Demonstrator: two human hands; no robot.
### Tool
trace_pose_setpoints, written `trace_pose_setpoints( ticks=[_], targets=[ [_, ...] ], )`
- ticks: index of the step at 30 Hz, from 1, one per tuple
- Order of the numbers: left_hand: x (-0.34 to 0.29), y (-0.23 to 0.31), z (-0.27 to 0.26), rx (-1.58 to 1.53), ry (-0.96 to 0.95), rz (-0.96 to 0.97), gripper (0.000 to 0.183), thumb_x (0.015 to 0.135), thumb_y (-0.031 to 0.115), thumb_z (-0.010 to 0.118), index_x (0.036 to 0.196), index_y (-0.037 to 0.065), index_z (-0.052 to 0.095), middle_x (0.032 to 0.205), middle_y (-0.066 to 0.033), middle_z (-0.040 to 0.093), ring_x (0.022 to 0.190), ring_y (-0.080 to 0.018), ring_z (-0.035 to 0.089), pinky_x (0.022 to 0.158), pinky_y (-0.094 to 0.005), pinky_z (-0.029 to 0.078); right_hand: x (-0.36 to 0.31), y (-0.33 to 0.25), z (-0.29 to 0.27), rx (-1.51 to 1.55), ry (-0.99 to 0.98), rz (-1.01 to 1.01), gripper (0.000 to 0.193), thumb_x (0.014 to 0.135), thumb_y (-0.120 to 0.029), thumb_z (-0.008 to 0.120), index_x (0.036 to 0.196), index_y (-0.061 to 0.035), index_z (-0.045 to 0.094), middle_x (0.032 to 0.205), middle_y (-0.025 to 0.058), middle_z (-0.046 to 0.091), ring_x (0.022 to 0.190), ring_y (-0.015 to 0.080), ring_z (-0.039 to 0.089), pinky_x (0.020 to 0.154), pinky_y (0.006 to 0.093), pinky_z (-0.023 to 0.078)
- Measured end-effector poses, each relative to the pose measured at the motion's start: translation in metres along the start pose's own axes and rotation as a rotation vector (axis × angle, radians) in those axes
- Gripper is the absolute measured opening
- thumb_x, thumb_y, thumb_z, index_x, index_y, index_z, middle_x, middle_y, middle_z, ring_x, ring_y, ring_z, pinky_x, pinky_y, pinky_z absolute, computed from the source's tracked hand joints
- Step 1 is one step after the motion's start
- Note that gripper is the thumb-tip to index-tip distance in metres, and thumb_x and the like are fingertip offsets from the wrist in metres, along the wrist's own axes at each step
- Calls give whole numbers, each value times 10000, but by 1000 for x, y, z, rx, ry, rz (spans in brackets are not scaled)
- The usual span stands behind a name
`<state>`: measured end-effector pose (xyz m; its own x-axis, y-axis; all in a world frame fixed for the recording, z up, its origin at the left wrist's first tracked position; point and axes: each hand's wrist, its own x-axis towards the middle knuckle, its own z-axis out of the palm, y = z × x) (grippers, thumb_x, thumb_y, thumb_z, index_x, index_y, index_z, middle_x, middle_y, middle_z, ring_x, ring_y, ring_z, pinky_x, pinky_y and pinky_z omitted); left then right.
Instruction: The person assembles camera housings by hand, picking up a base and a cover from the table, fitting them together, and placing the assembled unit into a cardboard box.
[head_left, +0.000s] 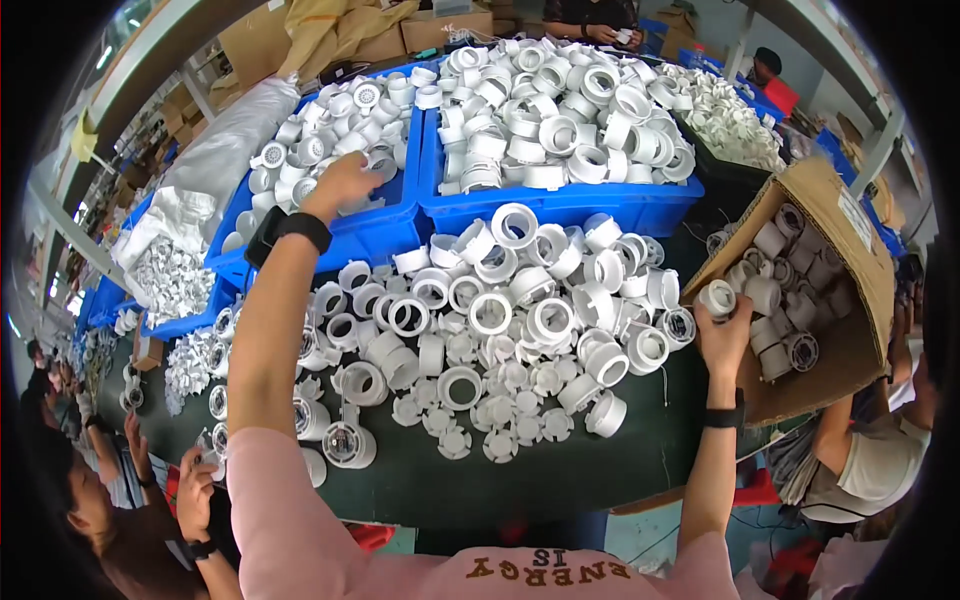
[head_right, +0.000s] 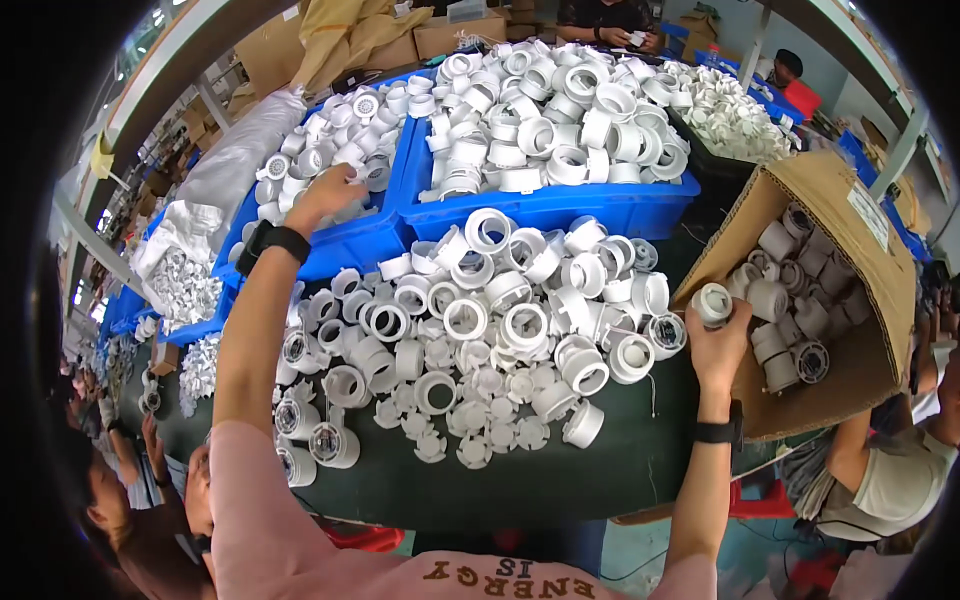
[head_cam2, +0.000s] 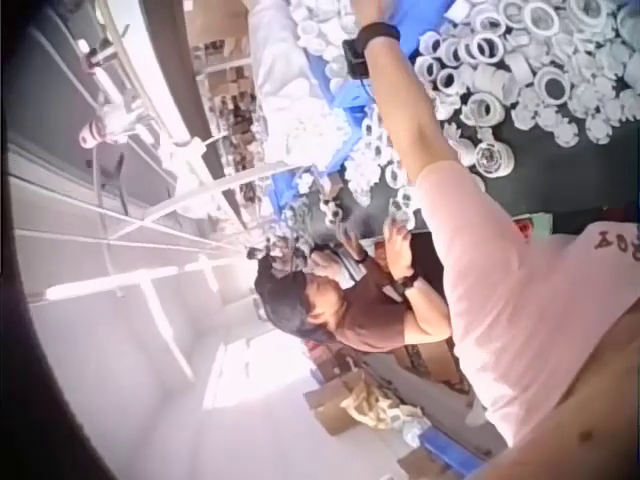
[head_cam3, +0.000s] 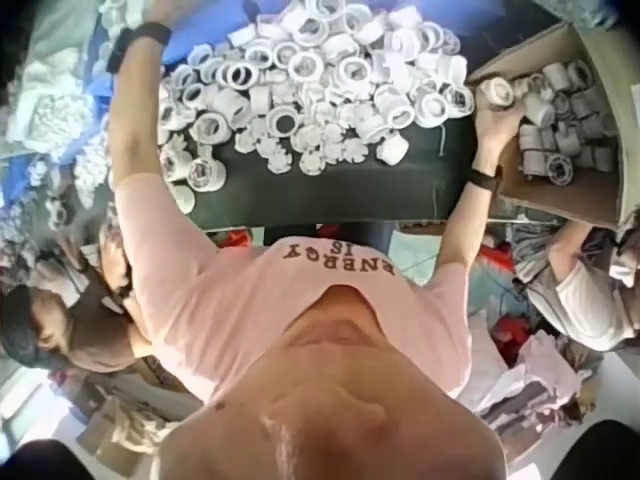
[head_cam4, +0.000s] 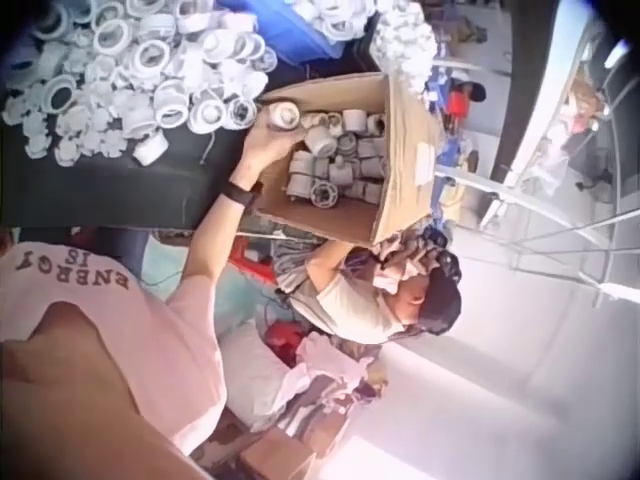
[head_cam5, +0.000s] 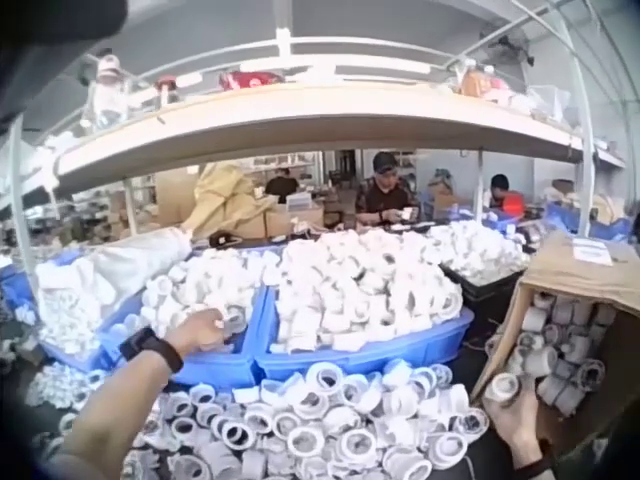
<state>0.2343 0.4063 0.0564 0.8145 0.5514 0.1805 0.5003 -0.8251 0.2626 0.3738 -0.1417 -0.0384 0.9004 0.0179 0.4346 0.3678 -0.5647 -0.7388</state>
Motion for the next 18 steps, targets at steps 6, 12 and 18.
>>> trace_pose_setpoints(
  ticks=[6, 12, 18],
  targets=[
    [35, 0, 20, 411, -584, -207, 749, 687, 423, 711, 1313, 124, 427, 1239, -178, 555, 959, -300, 617, 725, -386, 506, -3, -20, -22, 206, 79, -158, 466, 779, -144, 727, 1138, 10, 473, 1062, 88, 560, 958, 161, 548, 872, 304, 436],
    [51, -27, 32, 405, -533, -157, 771, 669, 302, 746, 1329, 142, 382, 1195, -169, 581, 954, -285, 614, 694, -371, 494, -1, -25, -17, 413, 112, -206, 576, 807, -276, 738, 1228, -8, 450, 1033, 90, 572, 899, 174, 575, 807, 297, 472],
    [44, -57, 39, 487, -352, -17, 707, 634, 413, 783, 1201, 75, 529, 1237, -186, 561, 1127, -363, 549, 942, -435, 450, -3, -26, -23, 770, -135, 75, 416, 942, -382, 535, 1174, -40, 495, 898, 53, 594, 643, 97, 550, 522, 208, 452]
  ],
)
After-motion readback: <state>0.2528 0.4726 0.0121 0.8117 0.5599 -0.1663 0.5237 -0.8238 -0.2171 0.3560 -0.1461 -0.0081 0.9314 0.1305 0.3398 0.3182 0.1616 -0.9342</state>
